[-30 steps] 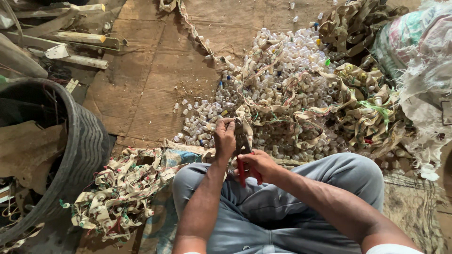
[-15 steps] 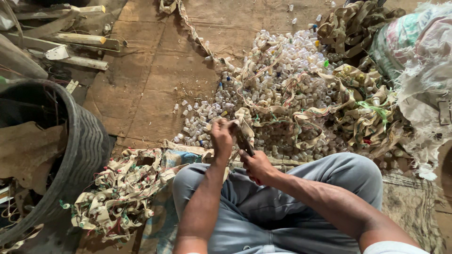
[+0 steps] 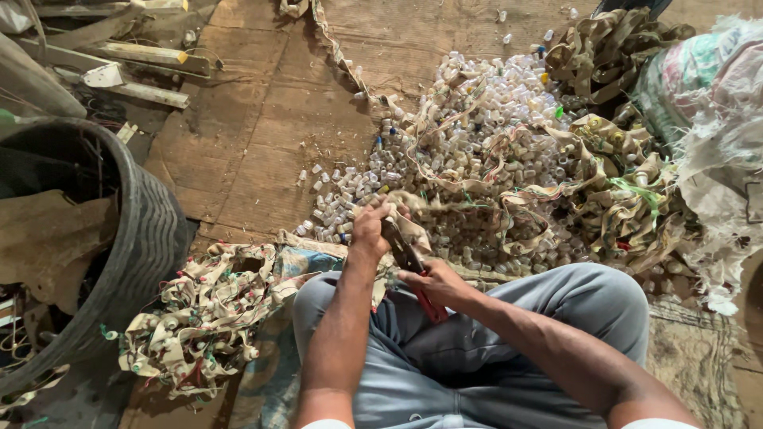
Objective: The person sits on the floor and removes plastic bottle caps from a tangled web of plastic strips. They use their hands to pull the caps off and a pair of pliers to cut the plastic strips, separating the components.
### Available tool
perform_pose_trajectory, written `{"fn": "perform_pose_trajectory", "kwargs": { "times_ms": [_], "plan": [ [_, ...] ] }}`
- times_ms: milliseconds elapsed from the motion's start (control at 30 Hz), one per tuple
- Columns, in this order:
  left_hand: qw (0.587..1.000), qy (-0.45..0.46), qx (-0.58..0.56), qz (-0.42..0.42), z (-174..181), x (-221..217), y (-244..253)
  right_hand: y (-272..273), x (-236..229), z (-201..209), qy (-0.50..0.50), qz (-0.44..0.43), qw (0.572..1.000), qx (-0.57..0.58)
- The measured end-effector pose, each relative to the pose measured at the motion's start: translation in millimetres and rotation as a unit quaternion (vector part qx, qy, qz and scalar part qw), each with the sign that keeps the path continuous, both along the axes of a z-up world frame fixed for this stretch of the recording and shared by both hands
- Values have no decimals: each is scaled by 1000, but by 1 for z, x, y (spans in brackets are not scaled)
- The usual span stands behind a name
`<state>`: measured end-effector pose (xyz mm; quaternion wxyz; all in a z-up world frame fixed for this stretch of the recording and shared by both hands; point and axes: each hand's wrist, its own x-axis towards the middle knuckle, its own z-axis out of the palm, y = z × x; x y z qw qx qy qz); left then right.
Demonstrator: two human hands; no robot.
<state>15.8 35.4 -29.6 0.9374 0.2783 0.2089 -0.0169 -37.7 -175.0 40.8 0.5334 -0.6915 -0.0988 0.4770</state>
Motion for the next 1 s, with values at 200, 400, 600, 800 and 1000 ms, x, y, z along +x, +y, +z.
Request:
{"fn": "perform_pose_trajectory", "kwargs": {
  "times_ms": [200,400,600,800,1000],
  "plan": [
    [986,-35,125,106,35,-5,-3,-15,10,32,8,86,995,47],
    [987,-26,137,75,16,9,4,-26,10,46,76,50,988,121],
    [981,27,193,-2,-1,4,-1,-25,43,31,9,-166,974,153],
    [975,72,206,-50,6,3,-5,-31,44,21,-145,-100,984,-17],
    [983,55,164,-57,26,-4,-4,-28,46,19,37,-171,980,96]
  ]
}}
